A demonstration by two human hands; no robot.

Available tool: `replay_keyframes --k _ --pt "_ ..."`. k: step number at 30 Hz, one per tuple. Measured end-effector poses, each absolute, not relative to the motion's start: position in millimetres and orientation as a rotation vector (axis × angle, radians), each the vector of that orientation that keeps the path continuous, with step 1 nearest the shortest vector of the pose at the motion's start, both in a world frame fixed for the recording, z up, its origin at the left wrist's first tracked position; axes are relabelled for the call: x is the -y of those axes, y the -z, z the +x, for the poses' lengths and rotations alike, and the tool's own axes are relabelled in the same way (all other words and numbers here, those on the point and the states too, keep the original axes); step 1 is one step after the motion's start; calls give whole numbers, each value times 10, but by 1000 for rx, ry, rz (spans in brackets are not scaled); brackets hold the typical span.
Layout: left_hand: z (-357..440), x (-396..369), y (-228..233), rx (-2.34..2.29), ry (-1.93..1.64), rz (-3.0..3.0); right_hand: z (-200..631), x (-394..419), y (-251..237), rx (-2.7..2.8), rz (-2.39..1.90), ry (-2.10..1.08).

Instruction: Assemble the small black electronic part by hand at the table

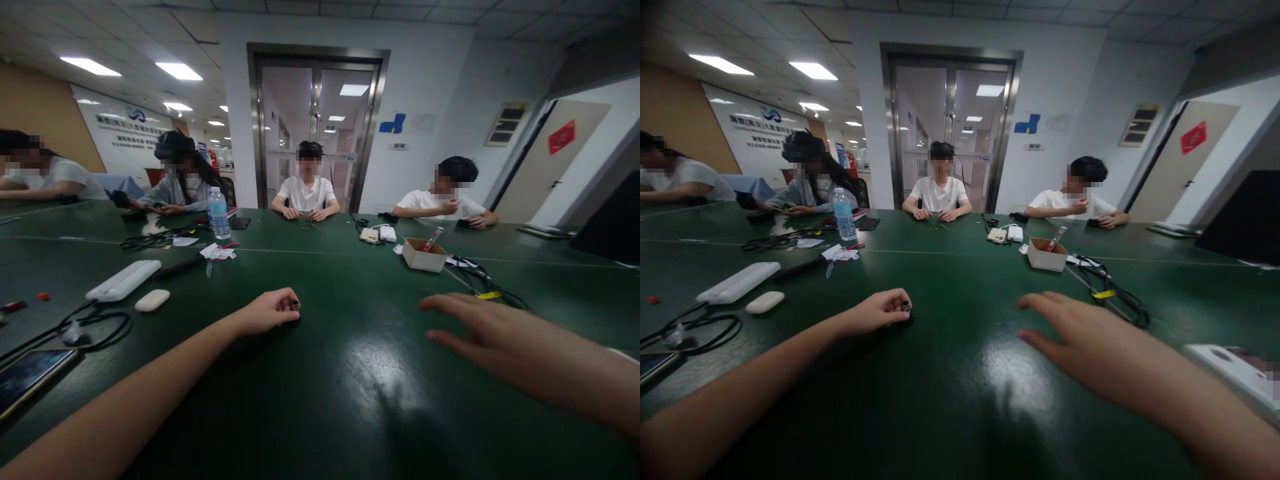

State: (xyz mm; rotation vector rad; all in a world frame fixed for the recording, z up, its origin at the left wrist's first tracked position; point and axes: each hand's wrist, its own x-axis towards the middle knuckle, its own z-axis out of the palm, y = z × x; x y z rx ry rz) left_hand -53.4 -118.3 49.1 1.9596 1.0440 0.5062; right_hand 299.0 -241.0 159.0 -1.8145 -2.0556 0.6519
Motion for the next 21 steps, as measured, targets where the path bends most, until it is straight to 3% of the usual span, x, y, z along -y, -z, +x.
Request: replay_keyframes --k 4,12,21 --pt "-412 1119 -484 -1005 -485 2038 2059 1666 -1261 2532 -1473 -1100" --pt "-143 631 -392 -1265 -712 2267 1406 499 -242 1990 -1328 -949" --pt "-193 724 -382 -1384 -644 2344 1487 471 -96 2000 -1237 -647"
